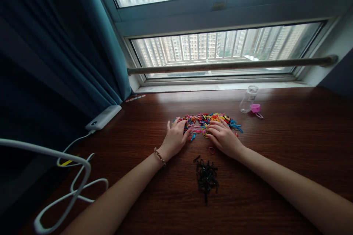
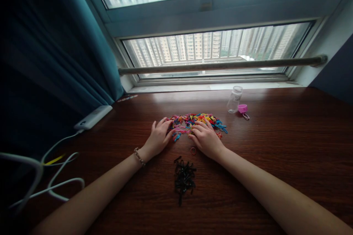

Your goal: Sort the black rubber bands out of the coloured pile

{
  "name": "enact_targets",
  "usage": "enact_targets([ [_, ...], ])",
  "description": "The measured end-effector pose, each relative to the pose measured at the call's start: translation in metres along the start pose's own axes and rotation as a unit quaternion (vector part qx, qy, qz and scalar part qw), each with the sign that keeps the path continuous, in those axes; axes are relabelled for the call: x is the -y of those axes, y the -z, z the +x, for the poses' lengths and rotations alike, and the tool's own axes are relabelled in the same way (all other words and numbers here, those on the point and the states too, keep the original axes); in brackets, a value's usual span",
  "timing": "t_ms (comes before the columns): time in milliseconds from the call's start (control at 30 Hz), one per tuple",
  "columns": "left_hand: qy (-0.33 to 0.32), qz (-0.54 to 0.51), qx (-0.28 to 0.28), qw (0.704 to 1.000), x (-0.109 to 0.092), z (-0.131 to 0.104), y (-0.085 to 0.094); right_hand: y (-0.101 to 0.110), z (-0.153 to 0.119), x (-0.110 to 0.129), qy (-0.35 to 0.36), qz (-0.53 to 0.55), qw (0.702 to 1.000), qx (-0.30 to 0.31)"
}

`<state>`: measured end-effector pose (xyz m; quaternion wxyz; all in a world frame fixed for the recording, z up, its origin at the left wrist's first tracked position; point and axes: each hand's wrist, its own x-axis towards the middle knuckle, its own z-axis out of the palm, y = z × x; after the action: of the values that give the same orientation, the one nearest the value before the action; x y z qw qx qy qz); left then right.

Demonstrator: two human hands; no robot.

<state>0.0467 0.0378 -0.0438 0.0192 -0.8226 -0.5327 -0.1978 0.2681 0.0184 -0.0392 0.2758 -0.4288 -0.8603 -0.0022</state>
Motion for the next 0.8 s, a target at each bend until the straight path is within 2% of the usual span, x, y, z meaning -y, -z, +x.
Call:
enact_targets([
  [133,-0.001,-0.021,-0.018,1.000,0.000,0.000,0.004,0.002,0.000,0.000,0.005,0.014,1.000,-0.022],
  [400,-0.162,-0.118,0.004,0.980,-0.005,-0.001,0.014,0.002,-0.002,-0.002,-0.004,0.045,0.997,-0.065],
  [467,-0.177,-0.146,-0.007,0.973,-0.003,-0.001,0.013,0.001,-0.003,-0.002,-0.016,0.056,0.996,-0.064],
  [533,-0.154,-0.172,-0.052,0.972,0.001,0.000,0.011,0.000,-0.004,-0.002,-0.030,0.066,0.995,-0.064],
  [667,-0.040,-0.173,-0.147,0.973,0.014,0.005,0.007,0.000,-0.004,-0.003,-0.032,0.074,0.994,-0.067],
  [733,-0.001,-0.139,-0.153,0.978,0.019,0.008,0.007,0.002,-0.002,-0.003,-0.014,0.071,0.995,-0.066],
  [800,0.004,-0.110,-0.131,0.985,0.023,0.010,0.006,0.005,0.001,-0.003,0.009,0.061,0.996,-0.065],
])
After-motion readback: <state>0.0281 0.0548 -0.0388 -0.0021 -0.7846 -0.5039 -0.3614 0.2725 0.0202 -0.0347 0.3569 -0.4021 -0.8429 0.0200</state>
